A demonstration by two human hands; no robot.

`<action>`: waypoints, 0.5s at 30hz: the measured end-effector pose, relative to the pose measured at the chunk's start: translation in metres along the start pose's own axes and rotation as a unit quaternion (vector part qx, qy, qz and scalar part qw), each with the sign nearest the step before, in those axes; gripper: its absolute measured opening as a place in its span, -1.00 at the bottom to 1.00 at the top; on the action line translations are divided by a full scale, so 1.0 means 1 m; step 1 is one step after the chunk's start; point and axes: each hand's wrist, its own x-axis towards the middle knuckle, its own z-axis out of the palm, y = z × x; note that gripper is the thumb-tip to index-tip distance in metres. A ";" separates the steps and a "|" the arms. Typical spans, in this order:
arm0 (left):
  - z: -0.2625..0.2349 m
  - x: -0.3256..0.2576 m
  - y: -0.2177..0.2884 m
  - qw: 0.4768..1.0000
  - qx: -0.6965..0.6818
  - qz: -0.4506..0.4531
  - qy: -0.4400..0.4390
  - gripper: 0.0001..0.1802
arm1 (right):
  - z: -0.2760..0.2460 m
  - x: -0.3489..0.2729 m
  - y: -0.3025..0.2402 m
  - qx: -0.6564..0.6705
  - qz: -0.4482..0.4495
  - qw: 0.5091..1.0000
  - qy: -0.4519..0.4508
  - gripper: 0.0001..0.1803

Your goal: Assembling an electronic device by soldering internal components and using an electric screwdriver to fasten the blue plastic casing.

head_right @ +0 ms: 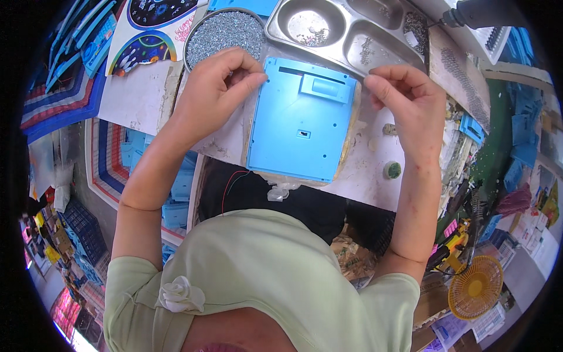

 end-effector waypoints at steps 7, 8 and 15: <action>0.010 -0.002 -0.007 0.987 0.101 0.110 0.060 -0.91 | 0.005 0.004 0.007 -0.017 -0.031 0.999 -0.003 -0.84; 0.012 -0.002 -0.006 0.985 0.113 0.116 0.064 -0.91 | 0.006 0.003 0.006 -0.035 -0.034 0.999 0.002 -0.85; 0.009 -0.007 0.000 0.993 0.088 0.061 0.056 -0.78 | 0.020 0.020 0.019 -0.189 -0.097 0.977 -0.020 -0.85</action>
